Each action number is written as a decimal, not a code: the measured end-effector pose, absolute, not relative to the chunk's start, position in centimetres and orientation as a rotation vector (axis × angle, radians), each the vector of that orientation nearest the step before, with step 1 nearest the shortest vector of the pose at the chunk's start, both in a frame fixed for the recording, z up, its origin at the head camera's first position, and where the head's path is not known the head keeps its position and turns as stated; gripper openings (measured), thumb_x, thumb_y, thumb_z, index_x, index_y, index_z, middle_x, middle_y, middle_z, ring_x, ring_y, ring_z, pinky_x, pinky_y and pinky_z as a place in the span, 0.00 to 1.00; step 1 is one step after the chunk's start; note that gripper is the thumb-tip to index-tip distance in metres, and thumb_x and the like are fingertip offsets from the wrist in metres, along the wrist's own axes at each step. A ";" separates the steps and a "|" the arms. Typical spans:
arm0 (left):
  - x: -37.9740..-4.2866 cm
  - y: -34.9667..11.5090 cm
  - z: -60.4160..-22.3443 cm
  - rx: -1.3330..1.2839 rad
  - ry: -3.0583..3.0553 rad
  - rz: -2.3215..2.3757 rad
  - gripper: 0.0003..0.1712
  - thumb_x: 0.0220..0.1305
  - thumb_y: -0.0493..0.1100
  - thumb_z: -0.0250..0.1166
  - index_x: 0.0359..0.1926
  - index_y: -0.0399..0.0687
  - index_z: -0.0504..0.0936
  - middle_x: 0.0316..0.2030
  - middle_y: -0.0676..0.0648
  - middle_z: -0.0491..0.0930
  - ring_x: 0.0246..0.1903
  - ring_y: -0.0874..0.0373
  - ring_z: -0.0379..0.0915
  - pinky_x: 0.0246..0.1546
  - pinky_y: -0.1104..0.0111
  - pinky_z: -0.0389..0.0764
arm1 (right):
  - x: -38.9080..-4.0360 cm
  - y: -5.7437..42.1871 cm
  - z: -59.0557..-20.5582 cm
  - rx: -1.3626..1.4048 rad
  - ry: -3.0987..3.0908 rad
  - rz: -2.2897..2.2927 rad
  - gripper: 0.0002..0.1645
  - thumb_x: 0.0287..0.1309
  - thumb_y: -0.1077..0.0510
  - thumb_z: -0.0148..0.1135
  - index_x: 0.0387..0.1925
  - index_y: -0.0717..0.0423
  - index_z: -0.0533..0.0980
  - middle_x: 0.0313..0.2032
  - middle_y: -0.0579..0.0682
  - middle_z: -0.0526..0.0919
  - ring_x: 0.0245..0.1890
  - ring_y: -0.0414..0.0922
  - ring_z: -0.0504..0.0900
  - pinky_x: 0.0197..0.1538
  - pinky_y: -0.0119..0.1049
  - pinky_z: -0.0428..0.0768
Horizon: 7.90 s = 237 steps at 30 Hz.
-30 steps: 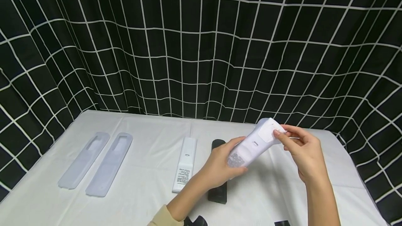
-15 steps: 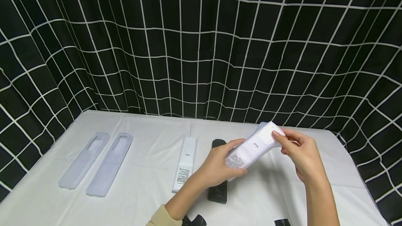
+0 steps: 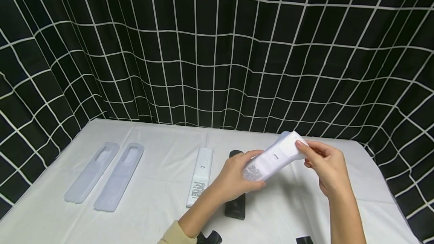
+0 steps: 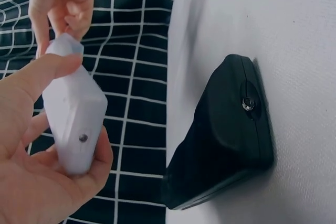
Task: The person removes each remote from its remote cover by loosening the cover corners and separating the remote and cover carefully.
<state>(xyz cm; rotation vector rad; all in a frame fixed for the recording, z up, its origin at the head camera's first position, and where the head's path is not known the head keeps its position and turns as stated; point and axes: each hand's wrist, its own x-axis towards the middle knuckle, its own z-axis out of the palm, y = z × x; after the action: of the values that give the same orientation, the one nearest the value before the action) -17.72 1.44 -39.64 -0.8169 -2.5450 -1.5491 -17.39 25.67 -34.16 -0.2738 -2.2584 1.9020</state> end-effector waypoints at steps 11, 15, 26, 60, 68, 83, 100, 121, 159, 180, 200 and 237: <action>-18.0 0.9 -39.3 -0.795 -2.488 -1.665 0.40 0.47 0.38 0.86 0.64 0.49 0.84 0.47 0.45 0.87 0.36 0.68 0.73 0.36 0.75 0.78 | -17.5 25.7 -34.0 -0.485 -2.189 1.916 0.13 0.65 0.55 0.74 0.26 0.35 0.84 0.29 0.36 0.80 0.25 0.36 0.75 0.32 0.23 0.78; -18.1 0.8 -39.2 -0.795 -2.485 -1.691 0.38 0.47 0.38 0.86 0.62 0.48 0.85 0.46 0.45 0.87 0.36 0.68 0.75 0.36 0.75 0.78 | -17.6 25.6 -34.0 -0.538 -2.176 1.897 0.11 0.65 0.55 0.74 0.28 0.37 0.84 0.31 0.36 0.79 0.27 0.37 0.74 0.33 0.23 0.77; -18.3 0.6 -39.2 -0.780 -2.540 -1.702 0.38 0.44 0.38 0.87 0.60 0.49 0.86 0.42 0.47 0.88 0.34 0.68 0.75 0.37 0.74 0.78 | -17.6 25.8 -34.0 -0.629 -2.131 1.910 0.10 0.65 0.53 0.74 0.28 0.36 0.86 0.32 0.33 0.80 0.34 0.36 0.75 0.37 0.23 0.76; -18.1 0.3 -39.4 -0.837 -2.514 -1.872 0.37 0.45 0.31 0.85 0.60 0.44 0.85 0.37 0.49 0.85 0.29 0.68 0.78 0.32 0.77 0.82 | -17.6 26.6 -33.7 -0.684 -1.942 2.040 0.17 0.65 0.59 0.73 0.21 0.39 0.84 0.31 0.35 0.82 0.31 0.35 0.77 0.35 0.22 0.78; -18.0 0.6 -39.5 -0.794 -2.466 -1.973 0.36 0.44 0.31 0.85 0.58 0.44 0.86 0.36 0.51 0.85 0.30 0.68 0.79 0.34 0.76 0.84 | -17.6 27.0 -33.7 -0.626 -1.944 2.047 0.18 0.67 0.59 0.71 0.21 0.39 0.84 0.29 0.36 0.82 0.30 0.36 0.76 0.34 0.22 0.77; -17.2 -0.6 -40.1 -0.660 -2.284 -2.288 0.20 0.67 0.32 0.70 0.59 0.37 0.84 0.51 0.40 0.84 0.39 0.65 0.84 0.42 0.73 0.86 | -17.5 27.4 -34.2 -0.527 -2.017 2.053 0.09 0.71 0.57 0.67 0.32 0.40 0.82 0.34 0.38 0.80 0.34 0.36 0.77 0.37 0.20 0.80; -17.0 -0.7 -40.4 -0.595 -2.115 -2.550 0.20 0.65 0.24 0.64 0.58 0.25 0.81 0.47 0.39 0.80 0.42 0.58 0.86 0.50 0.59 0.89 | -17.3 27.6 -34.2 -0.380 -2.030 2.075 0.09 0.71 0.58 0.67 0.34 0.39 0.82 0.34 0.37 0.81 0.33 0.35 0.78 0.38 0.20 0.80; -16.9 -1.1 -40.1 -0.504 -2.159 -2.579 0.17 0.62 0.21 0.65 0.53 0.21 0.83 0.39 0.40 0.84 0.32 0.61 0.84 0.43 0.64 0.90 | -17.5 26.6 -33.9 -0.408 -1.861 2.042 0.15 0.66 0.65 0.70 0.31 0.38 0.87 0.35 0.36 0.86 0.34 0.36 0.80 0.38 0.21 0.81; -17.1 -2.2 -39.7 -0.589 -2.224 -2.617 0.20 0.63 0.23 0.65 0.56 0.22 0.82 0.33 0.46 0.81 0.33 0.58 0.84 0.45 0.60 0.90 | -17.5 27.3 -33.6 -0.430 -1.712 2.124 0.13 0.64 0.68 0.71 0.32 0.45 0.89 0.38 0.40 0.87 0.38 0.37 0.84 0.39 0.23 0.85; -17.0 -2.5 -39.2 -0.603 -2.293 -2.596 0.20 0.60 0.23 0.64 0.55 0.23 0.82 0.35 0.45 0.80 0.32 0.57 0.85 0.43 0.61 0.91 | -17.3 27.8 -33.5 -0.424 -1.707 2.137 0.13 0.63 0.68 0.72 0.33 0.45 0.90 0.40 0.40 0.86 0.37 0.37 0.84 0.40 0.23 0.85; -17.0 -2.8 -39.0 -0.619 -2.331 -2.590 0.20 0.59 0.24 0.64 0.54 0.25 0.83 0.34 0.45 0.80 0.32 0.56 0.85 0.43 0.61 0.91 | -17.4 28.1 -33.3 -0.458 -1.658 2.135 0.13 0.62 0.70 0.72 0.33 0.47 0.90 0.41 0.41 0.85 0.37 0.38 0.84 0.38 0.23 0.85; -17.2 -3.4 -38.8 -0.611 -2.399 -2.564 0.17 0.59 0.23 0.63 0.50 0.26 0.84 0.34 0.43 0.78 0.29 0.57 0.85 0.40 0.63 0.91 | -16.2 30.7 -33.1 -0.370 -1.402 2.317 0.15 0.64 0.74 0.66 0.34 0.54 0.91 0.33 0.47 0.89 0.28 0.41 0.89 0.31 0.34 0.89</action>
<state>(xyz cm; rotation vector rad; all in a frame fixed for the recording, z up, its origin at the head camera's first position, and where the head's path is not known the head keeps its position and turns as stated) -17.17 -3.44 -38.77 -0.6113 -2.3986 -2.5644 -16.16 30.70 -33.07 -0.3701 -1.4017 2.3171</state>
